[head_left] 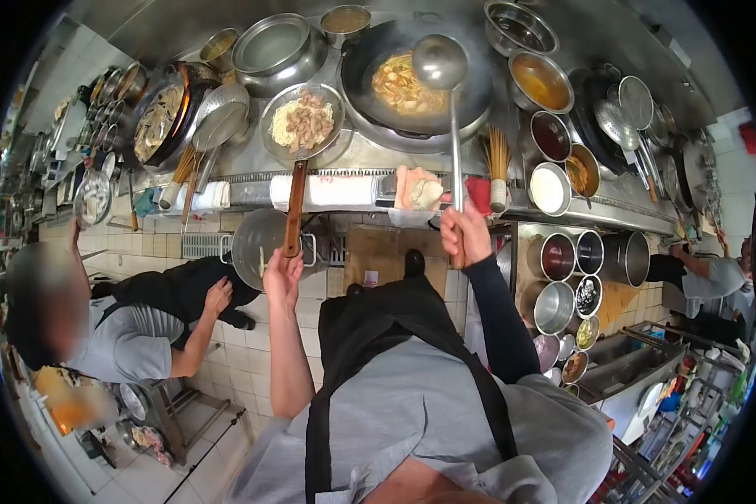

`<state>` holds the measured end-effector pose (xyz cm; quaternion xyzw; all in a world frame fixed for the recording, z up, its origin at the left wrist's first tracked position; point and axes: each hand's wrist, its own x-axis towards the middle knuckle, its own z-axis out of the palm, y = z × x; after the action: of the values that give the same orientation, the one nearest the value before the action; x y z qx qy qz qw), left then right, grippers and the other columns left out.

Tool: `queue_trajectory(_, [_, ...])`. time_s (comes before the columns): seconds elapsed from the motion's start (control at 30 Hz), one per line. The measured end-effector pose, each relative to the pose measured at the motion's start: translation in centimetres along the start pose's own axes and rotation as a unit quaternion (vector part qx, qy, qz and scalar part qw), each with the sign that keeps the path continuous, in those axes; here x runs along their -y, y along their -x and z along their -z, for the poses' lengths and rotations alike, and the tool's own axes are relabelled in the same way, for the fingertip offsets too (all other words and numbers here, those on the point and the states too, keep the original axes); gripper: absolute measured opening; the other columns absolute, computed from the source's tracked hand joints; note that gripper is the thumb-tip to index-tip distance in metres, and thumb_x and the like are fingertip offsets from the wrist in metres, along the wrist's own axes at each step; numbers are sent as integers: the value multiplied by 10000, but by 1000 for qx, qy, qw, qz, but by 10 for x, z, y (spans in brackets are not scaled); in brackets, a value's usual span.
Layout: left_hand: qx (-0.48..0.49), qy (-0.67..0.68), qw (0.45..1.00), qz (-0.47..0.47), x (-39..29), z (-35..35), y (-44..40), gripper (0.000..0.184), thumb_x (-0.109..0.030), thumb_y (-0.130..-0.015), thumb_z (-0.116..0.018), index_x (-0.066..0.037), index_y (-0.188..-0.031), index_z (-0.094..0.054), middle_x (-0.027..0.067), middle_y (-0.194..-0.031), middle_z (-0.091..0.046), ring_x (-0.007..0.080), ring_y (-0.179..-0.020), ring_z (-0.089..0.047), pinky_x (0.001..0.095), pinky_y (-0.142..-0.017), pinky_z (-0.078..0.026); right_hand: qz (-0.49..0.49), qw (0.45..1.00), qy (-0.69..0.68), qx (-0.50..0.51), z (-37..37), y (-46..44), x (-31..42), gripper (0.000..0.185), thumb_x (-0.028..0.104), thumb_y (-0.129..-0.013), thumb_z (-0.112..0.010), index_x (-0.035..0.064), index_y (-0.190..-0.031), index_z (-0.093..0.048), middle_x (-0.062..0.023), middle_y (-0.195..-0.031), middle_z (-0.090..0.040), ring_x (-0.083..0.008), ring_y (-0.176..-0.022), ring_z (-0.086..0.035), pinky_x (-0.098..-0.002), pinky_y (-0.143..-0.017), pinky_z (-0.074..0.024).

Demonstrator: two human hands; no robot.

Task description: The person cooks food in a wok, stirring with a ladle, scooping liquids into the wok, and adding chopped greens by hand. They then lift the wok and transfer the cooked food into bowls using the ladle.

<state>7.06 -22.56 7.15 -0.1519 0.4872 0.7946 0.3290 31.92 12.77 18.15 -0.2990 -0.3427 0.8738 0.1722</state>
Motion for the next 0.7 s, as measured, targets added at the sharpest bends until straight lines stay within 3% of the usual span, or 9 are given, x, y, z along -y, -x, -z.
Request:
queue_trajectory(0.1, [83,-69,994,3,-12,-26,13,368,-295,-1060,-579,-14,-1296,-553,164,-1205,-698,247,-1070,-707,334,-849,-587,-64,996,-23,62,-29,44,-17,330,124,-1047,-542,24,-1358,-495,-8,-852,-456,-52,-562,-413,-199,-395,-334])
queue_trajectory(0.27, [138,-294,942,83,-13,19,26,300,-221,-1031,-629,-44,-1270,-586,112,-1139,-700,195,-982,-701,303,-802,-557,-192,974,-47,109,-83,91,-58,334,128,-1051,-529,-16,-1352,-513,-9,-824,-431,-35,-527,-366,-173,-356,-295])
queue_trajectory(0.33, [89,-403,909,62,5,79,24,288,-201,-1002,-660,-28,-1224,-599,86,-1075,-698,154,-872,-669,291,-744,-524,-243,964,-27,108,-107,95,-72,333,128,-1054,-522,-17,-1354,-513,-4,-819,-429,-32,-528,-365,-175,-355,-292])
queue_trajectory(0.43, [-53,-487,872,5,44,199,13,265,-159,-922,-691,22,-1107,-631,121,-900,-698,197,-789,-671,346,-702,-533,-324,935,-5,143,-140,92,-104,291,147,-1059,-537,13,-1317,-525,7,-831,-449,-27,-555,-378,-183,-393,-306])
queue_trajectory(0.5, [-155,-493,856,34,55,251,31,256,-147,-898,-692,41,-1063,-639,143,-860,-693,222,-769,-680,371,-691,-541,-355,923,7,146,-164,80,-132,283,159,-1056,-555,23,-1302,-529,10,-829,-457,-26,-556,-377,-188,-406,-308])
queue_trajectory(0.6, [-254,-460,846,90,75,316,67,247,-136,-849,-700,71,-975,-653,177,-800,-691,274,-715,-694,398,-679,-561,-336,923,136,129,-175,37,-209,185,166,-1027,-592,65,-902,-501,10,-735,-495,-68,-526,-443,-242,-416,-339])
queue_trajectory(0.63, [-73,-719,685,92,80,345,75,222,-154,-887,-680,39,-993,-657,139,-825,-682,239,-736,-680,387,-661,-583,-283,911,256,153,-159,12,-258,162,158,-1010,-587,24,-937,-532,-19,-668,-522,-106,-458,-464,-282,-399,-360])
queue_trajectory(0.67, [117,-888,437,84,96,404,78,200,-172,-924,-659,7,-1011,-661,101,-851,-674,204,-757,-667,375,-643,-605,-250,904,325,121,-158,-3,-289,183,144,-983,-577,-39,-987,-561,-44,-601,-522,-152,-417,-496,-332,-393,-392])
queue_trajectory(0.7, [163,-905,384,83,111,430,95,197,-184,-904,-678,-11,-999,-674,98,-859,-683,211,-773,-675,379,-661,-603,-216,868,429,125,-162,-16,-302,235,133,-939,-574,-95,-994,-586,-108,-607,-577,-206,-453,-581,-370,-417,-448])
